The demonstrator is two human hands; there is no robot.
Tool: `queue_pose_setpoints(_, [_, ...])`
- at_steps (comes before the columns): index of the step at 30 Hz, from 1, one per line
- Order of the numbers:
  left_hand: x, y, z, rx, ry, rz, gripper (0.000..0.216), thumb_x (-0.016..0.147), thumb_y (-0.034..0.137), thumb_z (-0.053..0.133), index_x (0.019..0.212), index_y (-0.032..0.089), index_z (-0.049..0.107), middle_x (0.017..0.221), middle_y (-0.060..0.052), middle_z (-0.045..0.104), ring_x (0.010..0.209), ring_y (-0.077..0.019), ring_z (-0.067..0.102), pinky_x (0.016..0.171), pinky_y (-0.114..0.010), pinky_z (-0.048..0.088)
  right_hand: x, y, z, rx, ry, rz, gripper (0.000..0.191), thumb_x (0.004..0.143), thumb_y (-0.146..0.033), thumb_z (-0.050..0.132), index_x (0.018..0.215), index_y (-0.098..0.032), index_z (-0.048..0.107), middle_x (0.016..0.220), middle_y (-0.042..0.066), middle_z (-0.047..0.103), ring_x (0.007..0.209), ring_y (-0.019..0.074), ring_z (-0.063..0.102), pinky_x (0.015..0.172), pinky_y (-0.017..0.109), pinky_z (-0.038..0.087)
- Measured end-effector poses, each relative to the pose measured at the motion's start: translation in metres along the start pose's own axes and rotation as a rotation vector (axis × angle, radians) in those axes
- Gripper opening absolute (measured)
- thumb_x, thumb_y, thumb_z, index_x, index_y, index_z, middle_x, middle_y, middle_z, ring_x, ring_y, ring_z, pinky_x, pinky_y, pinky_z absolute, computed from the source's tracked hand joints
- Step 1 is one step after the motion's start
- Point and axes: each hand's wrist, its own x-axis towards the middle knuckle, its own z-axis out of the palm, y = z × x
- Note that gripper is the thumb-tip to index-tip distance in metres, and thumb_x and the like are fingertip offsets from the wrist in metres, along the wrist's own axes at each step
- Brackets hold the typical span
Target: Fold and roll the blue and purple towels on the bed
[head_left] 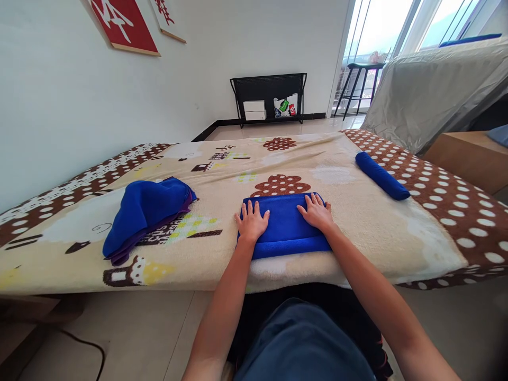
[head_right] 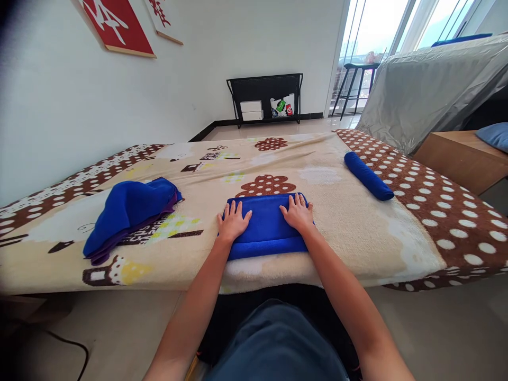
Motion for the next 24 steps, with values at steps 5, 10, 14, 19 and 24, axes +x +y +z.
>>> queue_pose_setpoints(5, [0.002, 0.0, 0.001, -0.015, -0.011, -0.006, 0.07, 0.096, 0.057, 0.025, 0.155, 0.02, 0.029, 0.165, -0.01, 0.019, 0.153, -0.0295, 0.013, 0.12, -0.061, 0.014, -0.001, 0.0, 0.0, 0.015, 0.006, -0.003, 0.069, 0.1, -0.058, 0.023, 0.155, -0.017, 0.027, 0.163, 0.013, 0.02, 0.151, 0.0258, 0.015, 0.118, 0.056, 0.016])
queue_pose_setpoints(10, [0.002, -0.001, 0.0, -0.033, -0.013, -0.003, 0.07, 0.096, 0.057, 0.026, 0.155, 0.02, 0.029, 0.164, -0.01, 0.02, 0.153, -0.0305, 0.013, 0.12, -0.062, 0.013, 0.0, 0.001, 0.0, 0.043, 0.008, -0.011, 0.069, 0.099, -0.058, 0.025, 0.155, -0.017, 0.029, 0.163, 0.012, 0.021, 0.151, 0.0258, 0.015, 0.118, 0.056, 0.016])
queue_pose_setpoints(14, [0.001, -0.002, 0.001, -0.055, -0.009, 0.003, 0.069, 0.096, 0.057, 0.028, 0.155, 0.021, 0.031, 0.164, -0.01, 0.02, 0.153, -0.0307, 0.013, 0.119, -0.062, 0.014, 0.0, 0.01, -0.002, 0.079, 0.01, -0.031, 0.067, 0.098, -0.06, 0.029, 0.153, -0.022, 0.032, 0.162, 0.01, 0.024, 0.151, 0.0256, 0.017, 0.118, 0.057, 0.017])
queue_pose_setpoints(19, [0.004, -0.003, -0.006, -0.109, -0.003, 0.033, 0.065, 0.096, 0.054, 0.037, 0.151, 0.021, 0.038, 0.162, -0.013, 0.024, 0.152, -0.0337, 0.016, 0.117, -0.065, 0.016, -0.003, 0.034, -0.008, 0.134, 0.048, -0.072, 0.061, 0.098, -0.056, 0.038, 0.15, -0.025, 0.039, 0.161, 0.008, 0.029, 0.15, 0.0253, 0.024, 0.119, 0.055, 0.019])
queue_pose_setpoints(24, [-0.028, -0.014, -0.03, -0.266, 0.068, 0.311, 0.047, 0.099, 0.041, 0.043, 0.142, 0.023, 0.05, 0.156, -0.009, 0.04, 0.146, -0.0257, 0.035, 0.119, -0.054, 0.025, -0.032, 0.064, -0.025, 0.199, 0.177, -0.044, 0.05, 0.099, -0.046, 0.041, 0.141, -0.021, 0.051, 0.155, 0.012, 0.039, 0.14, 0.0268, 0.043, 0.113, 0.052, 0.032])
